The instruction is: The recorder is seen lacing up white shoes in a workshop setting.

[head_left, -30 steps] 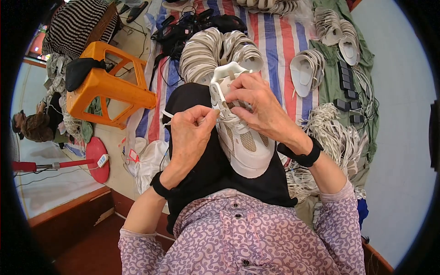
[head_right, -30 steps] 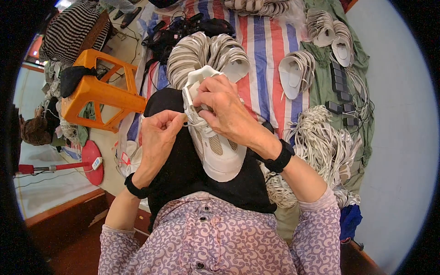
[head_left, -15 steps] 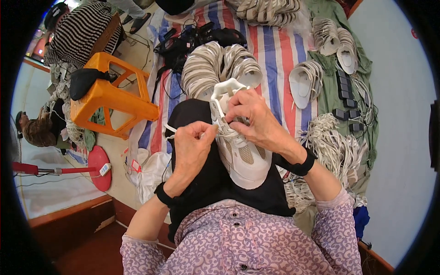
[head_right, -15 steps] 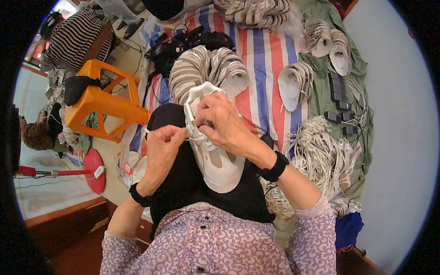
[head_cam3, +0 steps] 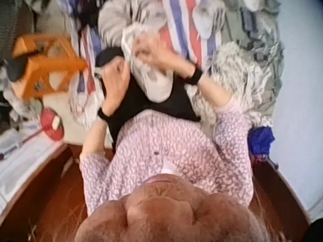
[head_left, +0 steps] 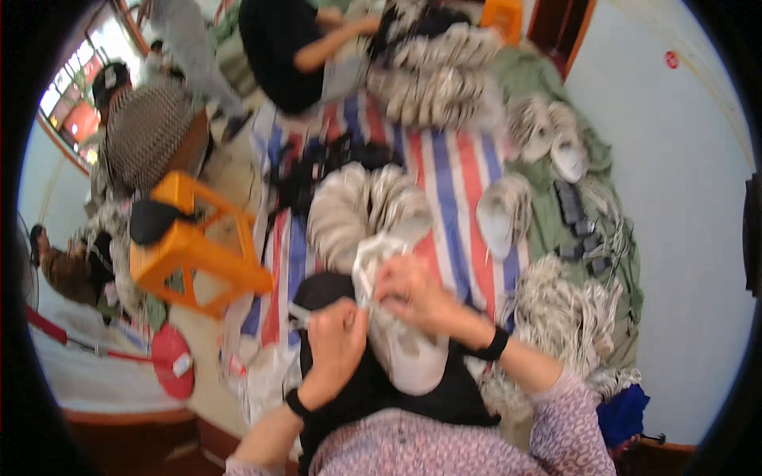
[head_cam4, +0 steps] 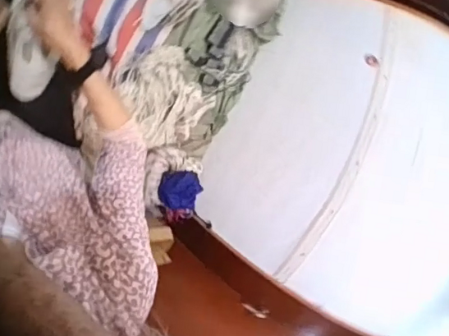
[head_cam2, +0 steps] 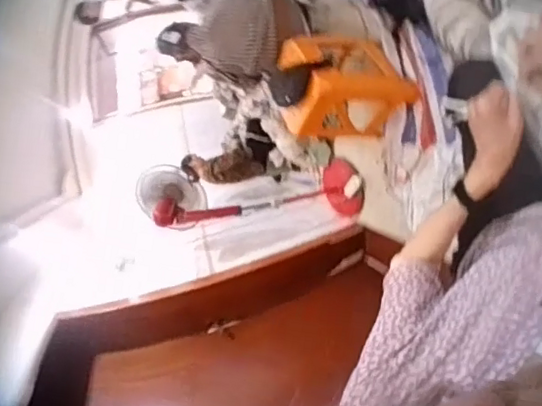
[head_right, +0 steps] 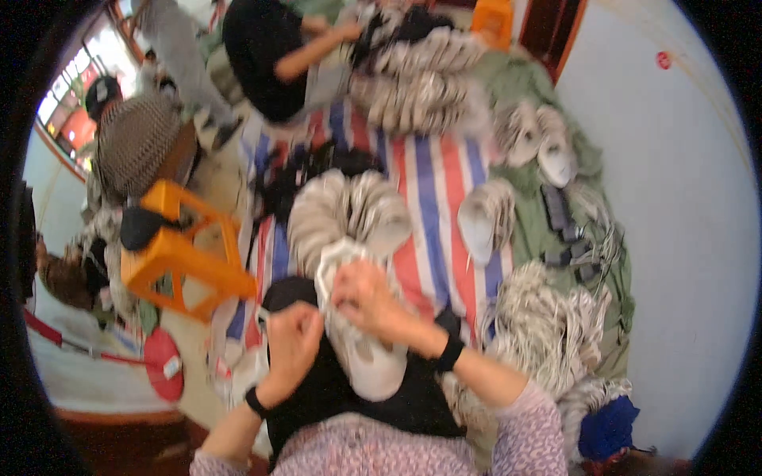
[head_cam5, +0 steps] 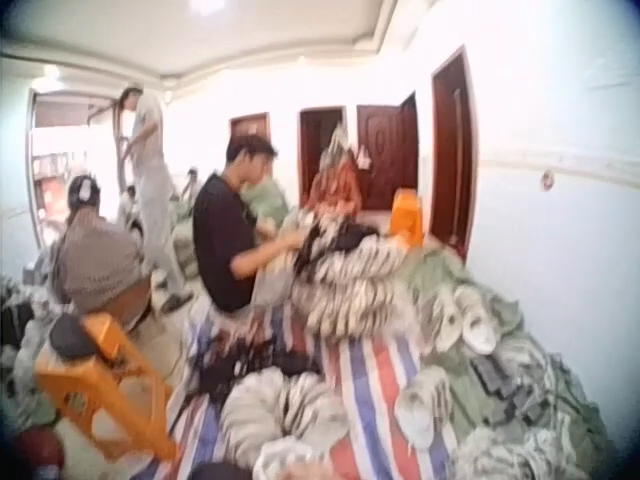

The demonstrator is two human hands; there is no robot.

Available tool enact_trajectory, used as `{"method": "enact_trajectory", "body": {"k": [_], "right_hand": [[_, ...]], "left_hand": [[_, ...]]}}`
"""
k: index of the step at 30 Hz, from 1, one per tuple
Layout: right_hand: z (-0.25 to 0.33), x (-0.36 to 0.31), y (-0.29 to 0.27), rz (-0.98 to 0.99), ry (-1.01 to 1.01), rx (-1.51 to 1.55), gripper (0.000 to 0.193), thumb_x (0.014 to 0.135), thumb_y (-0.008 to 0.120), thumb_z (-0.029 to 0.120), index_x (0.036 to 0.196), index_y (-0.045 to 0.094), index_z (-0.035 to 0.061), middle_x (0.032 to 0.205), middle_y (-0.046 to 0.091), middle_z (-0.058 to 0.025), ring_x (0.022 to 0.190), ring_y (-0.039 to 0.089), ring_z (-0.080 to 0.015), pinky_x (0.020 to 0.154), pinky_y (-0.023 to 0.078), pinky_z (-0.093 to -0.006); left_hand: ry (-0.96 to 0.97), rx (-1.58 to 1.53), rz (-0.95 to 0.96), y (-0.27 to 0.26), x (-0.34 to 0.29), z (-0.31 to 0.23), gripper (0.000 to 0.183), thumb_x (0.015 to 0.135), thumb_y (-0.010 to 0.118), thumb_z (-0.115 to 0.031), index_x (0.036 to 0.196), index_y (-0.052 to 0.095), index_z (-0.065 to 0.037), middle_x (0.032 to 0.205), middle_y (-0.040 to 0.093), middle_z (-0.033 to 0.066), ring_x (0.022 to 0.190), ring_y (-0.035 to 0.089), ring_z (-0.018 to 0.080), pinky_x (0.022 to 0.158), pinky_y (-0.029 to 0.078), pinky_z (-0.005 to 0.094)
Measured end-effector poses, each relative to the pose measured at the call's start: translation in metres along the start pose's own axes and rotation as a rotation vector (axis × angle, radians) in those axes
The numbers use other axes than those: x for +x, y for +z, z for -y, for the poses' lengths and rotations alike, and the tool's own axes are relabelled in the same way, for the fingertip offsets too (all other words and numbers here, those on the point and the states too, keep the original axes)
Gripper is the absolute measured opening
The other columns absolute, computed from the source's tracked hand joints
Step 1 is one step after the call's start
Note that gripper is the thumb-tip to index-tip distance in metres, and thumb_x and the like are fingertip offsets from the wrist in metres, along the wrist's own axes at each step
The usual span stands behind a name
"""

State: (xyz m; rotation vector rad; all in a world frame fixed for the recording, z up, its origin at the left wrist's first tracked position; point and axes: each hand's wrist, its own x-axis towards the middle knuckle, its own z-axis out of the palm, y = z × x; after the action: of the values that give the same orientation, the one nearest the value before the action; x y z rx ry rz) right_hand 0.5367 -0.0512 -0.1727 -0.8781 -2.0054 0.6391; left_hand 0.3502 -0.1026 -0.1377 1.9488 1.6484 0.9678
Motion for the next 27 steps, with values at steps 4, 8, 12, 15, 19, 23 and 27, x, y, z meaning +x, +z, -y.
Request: {"method": "enact_trajectory", "body": {"k": [4, 8, 12, 15, 19, 23, 27], "right_hand": [[0.006, -0.001, 0.004, 0.110, 0.059, 0.060, 0.007, 0.071, 0.072, 0.007, 0.078, 0.069, 0.0096, 0.096, 0.058, -0.0066, 0.100, 0.054, -0.0286, 0.089, 0.041, -0.0426], [0.015, -0.002, -0.005, 0.178, 0.127, 0.092, 0.006, 0.072, 0.073, 0.008, 0.076, 0.070, 0.0101, 0.096, 0.058, -0.0025, 0.102, 0.053, -0.0262, 0.090, 0.036, -0.0433], [0.016, 0.004, -0.003, 0.179, 0.076, 0.041, 0.006, 0.071, 0.073, 0.009, 0.075, 0.070, 0.0115, 0.094, 0.058, -0.0008, 0.102, 0.052, -0.0246, 0.090, 0.034, -0.0443], [0.013, 0.006, 0.002, 0.254, 0.070, -0.081, 0.010, 0.069, 0.072, 0.009, 0.078, 0.071, 0.0105, 0.097, 0.057, -0.0023, 0.101, 0.051, -0.0237, 0.089, 0.033, -0.0452], [0.030, 0.006, -0.003, 0.202, -0.173, -0.503, 0.019, 0.067, 0.068, 0.006, 0.086, 0.067, 0.0059, 0.104, 0.054, -0.0058, 0.101, 0.052, -0.0236, 0.082, 0.036, -0.0437], [0.051, 0.003, -0.050, 0.121, -0.027, -0.531, 0.027, 0.071, 0.060, 0.001, 0.098, 0.059, 0.0035, 0.102, 0.056, -0.0111, 0.098, 0.056, -0.0298, 0.075, 0.041, -0.0444], [0.036, -0.028, -0.042, -0.100, 0.204, -0.237, 0.011, 0.082, 0.060, -0.001, 0.093, 0.056, 0.0001, 0.088, 0.059, -0.0161, 0.083, 0.061, -0.0335, 0.068, 0.045, -0.0418]], "left_hand": [[0.247, 0.155, 0.030, 0.005, -0.007, 0.003, 0.019, 0.084, 0.067, -0.010, 0.069, 0.057, -0.005, 0.068, 0.060, 0.0178, 0.062, 0.061, 0.0394, 0.054, 0.046, 0.0496], [0.118, 0.034, 0.121, -0.008, 0.001, -0.007, 0.018, 0.085, 0.068, -0.015, 0.073, 0.064, -0.002, 0.062, 0.061, 0.0172, 0.055, 0.062, 0.0356, 0.052, 0.047, 0.0443], [-0.096, -0.242, 0.241, -0.006, 0.004, 0.027, 0.021, 0.084, 0.069, -0.017, 0.074, 0.065, 0.002, 0.059, 0.059, 0.0169, 0.051, 0.061, 0.0281, 0.051, 0.046, 0.0383], [-0.053, -0.169, 0.242, -0.006, 0.005, 0.021, 0.020, 0.083, 0.069, -0.015, 0.074, 0.064, 0.003, 0.059, 0.060, 0.0119, 0.050, 0.058, 0.0222, 0.050, 0.045, 0.0340], [0.109, -0.117, 0.064, -0.015, 0.016, 0.005, 0.012, 0.083, 0.070, -0.010, 0.081, 0.067, 0.002, 0.065, 0.062, 0.0102, 0.053, 0.058, 0.0206, 0.052, 0.045, 0.0321], [0.205, -0.112, 0.073, -0.014, 0.037, -0.014, 0.009, 0.085, 0.066, -0.007, 0.090, 0.070, -0.001, 0.074, 0.066, 0.0165, 0.061, 0.064, 0.0281, 0.057, 0.049, 0.0367], [0.306, -0.067, 0.185, 0.013, 0.048, -0.018, 0.009, 0.084, 0.066, -0.008, 0.086, 0.070, 0.000, 0.069, 0.065, 0.0196, 0.059, 0.065, 0.0318, 0.056, 0.050, 0.0383]]}}
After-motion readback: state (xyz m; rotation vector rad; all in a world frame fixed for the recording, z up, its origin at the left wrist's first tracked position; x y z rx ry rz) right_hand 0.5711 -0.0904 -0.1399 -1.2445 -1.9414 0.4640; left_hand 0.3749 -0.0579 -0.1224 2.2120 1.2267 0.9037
